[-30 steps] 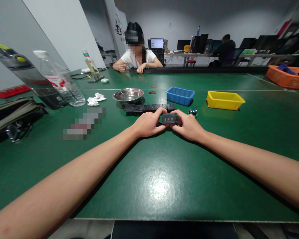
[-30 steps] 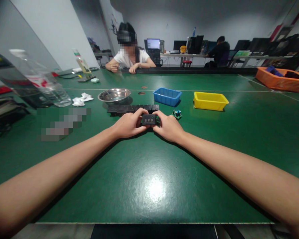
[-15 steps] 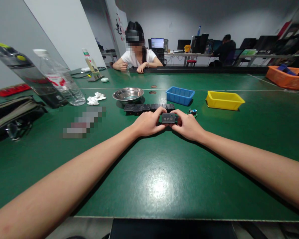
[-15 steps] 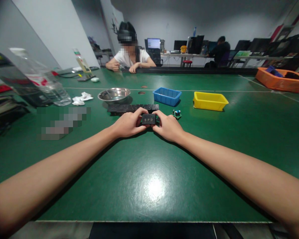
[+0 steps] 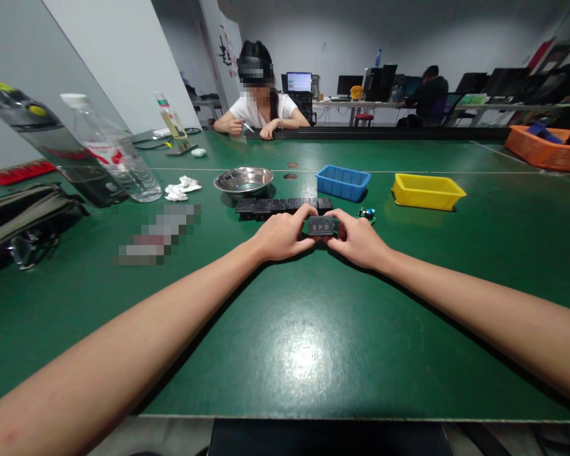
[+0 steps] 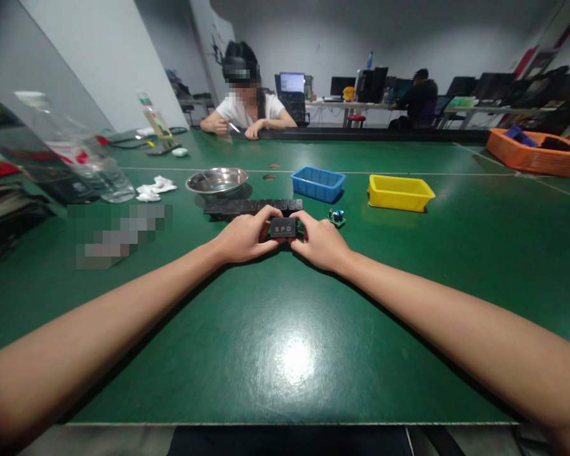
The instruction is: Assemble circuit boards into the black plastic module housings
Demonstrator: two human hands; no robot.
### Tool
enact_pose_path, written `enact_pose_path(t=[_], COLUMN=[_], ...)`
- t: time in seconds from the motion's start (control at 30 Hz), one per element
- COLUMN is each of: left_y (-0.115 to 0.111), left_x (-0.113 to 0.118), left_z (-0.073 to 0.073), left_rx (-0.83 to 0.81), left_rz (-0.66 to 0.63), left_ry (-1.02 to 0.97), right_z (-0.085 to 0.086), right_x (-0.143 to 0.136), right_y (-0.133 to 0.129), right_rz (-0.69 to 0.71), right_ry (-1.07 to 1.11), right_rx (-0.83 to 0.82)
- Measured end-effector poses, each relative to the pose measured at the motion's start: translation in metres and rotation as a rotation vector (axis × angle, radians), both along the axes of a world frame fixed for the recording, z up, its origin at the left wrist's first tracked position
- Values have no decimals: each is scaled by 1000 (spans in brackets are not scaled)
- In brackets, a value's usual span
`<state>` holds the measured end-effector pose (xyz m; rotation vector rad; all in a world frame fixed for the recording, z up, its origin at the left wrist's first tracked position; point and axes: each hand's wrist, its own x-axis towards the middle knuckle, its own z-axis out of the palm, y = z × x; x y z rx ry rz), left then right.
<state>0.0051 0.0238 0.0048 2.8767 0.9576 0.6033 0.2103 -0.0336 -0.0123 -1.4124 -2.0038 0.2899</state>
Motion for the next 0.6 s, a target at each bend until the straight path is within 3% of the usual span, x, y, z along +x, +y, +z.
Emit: enact_pose_path(t=[0.6], left_y=[0], left_x=[0], left_z=[0], left_rx=[6], left_rz=[3], left_ry=[16], right_z=[-1], right_x=[0], right_y=[1], right_rz=[-12], right_ry=[-12], right_rx=[6])
